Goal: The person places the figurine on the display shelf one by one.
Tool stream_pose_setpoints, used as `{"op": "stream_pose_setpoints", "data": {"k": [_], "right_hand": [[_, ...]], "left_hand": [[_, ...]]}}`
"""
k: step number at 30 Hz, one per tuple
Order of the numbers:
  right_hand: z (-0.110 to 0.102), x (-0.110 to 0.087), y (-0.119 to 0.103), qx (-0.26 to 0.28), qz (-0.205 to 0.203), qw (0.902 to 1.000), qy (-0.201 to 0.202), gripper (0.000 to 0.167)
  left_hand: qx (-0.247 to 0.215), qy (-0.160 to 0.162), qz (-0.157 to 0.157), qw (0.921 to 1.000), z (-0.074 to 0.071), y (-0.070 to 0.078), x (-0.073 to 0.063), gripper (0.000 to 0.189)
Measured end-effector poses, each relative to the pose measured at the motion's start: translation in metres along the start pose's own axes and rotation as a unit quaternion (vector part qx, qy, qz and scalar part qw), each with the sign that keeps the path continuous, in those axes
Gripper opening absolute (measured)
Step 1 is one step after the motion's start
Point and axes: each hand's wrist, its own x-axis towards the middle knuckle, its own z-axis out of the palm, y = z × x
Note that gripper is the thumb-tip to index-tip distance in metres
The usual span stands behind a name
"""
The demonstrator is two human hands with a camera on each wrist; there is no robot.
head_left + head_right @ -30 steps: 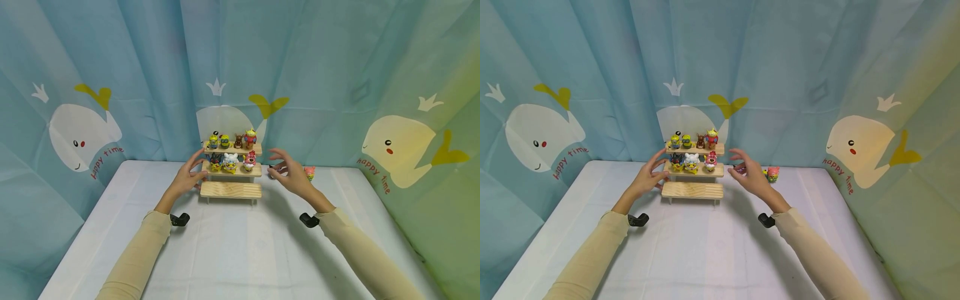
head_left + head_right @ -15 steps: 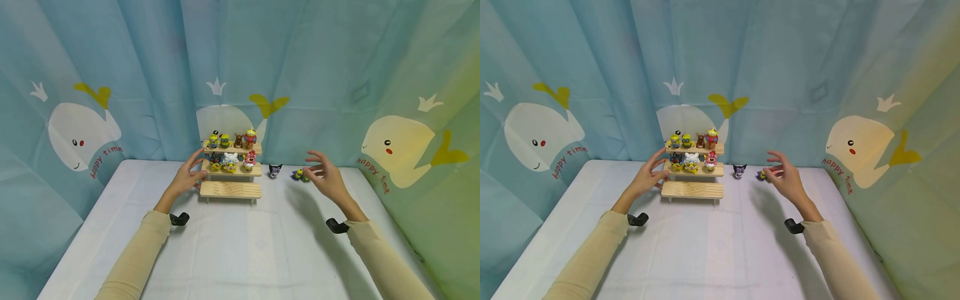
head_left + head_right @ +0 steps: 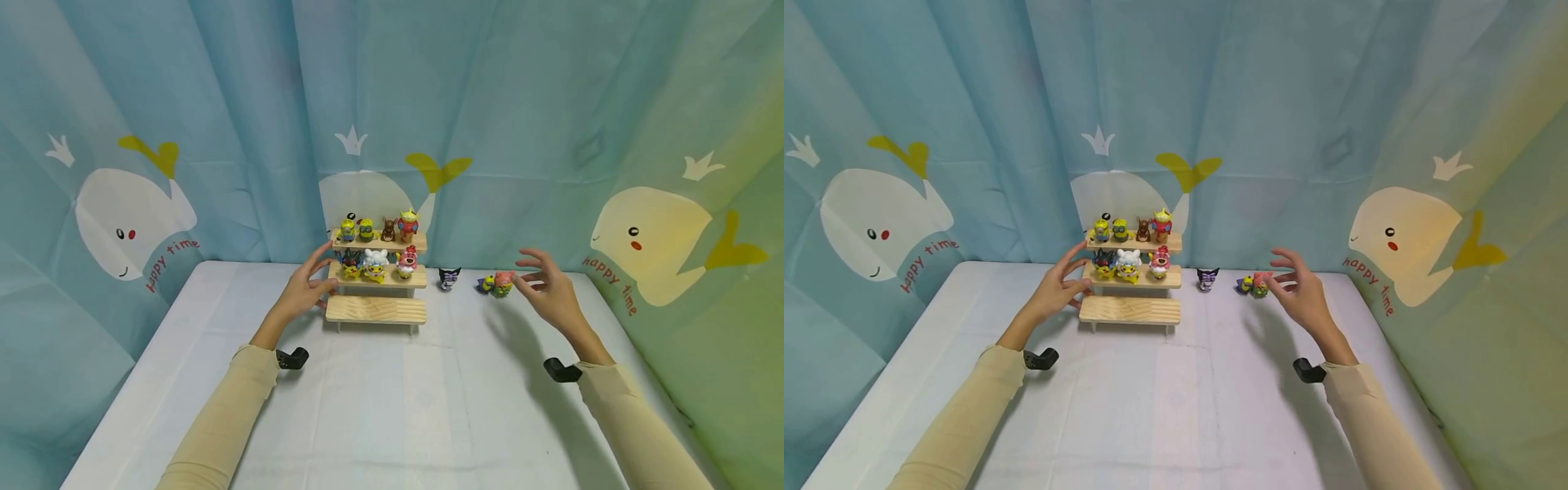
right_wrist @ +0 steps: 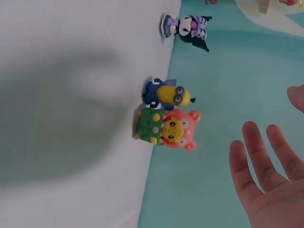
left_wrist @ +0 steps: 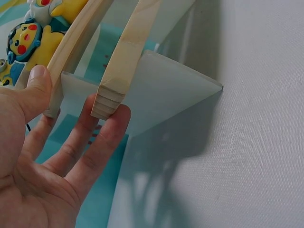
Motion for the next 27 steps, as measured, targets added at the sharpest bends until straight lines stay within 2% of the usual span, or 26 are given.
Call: {"op": "stream_pose_setpoints", "data": {"k": [6,14,22,27], "right_hand": [[0.001,0.004,0.016,-0.014,0.028,0.9993,-0.019,0.057],[0.009,0.01,0.042,0.0,0.084,0.9954,-0.047,0.054],[0.016,0.016,0.062,0.065,0.145,0.9835,-0.086,0.059],[0.022,0.016,0.071,0.117,0.163,0.9722,-0.122,0.056]], "left_hand": [[0.002,0.0,0.005,1.0,-0.001,0.001,-0.001,0.078],[0.004,-0.002,0.003,1.0,-0.002,0.002,-0.002,0.078],[0.006,-0.001,0.007,1.0,0.0,0.001,0.002,0.078],[0.009,-0.001,0.002,1.0,0.0,0.001,0.001,0.078]]}}
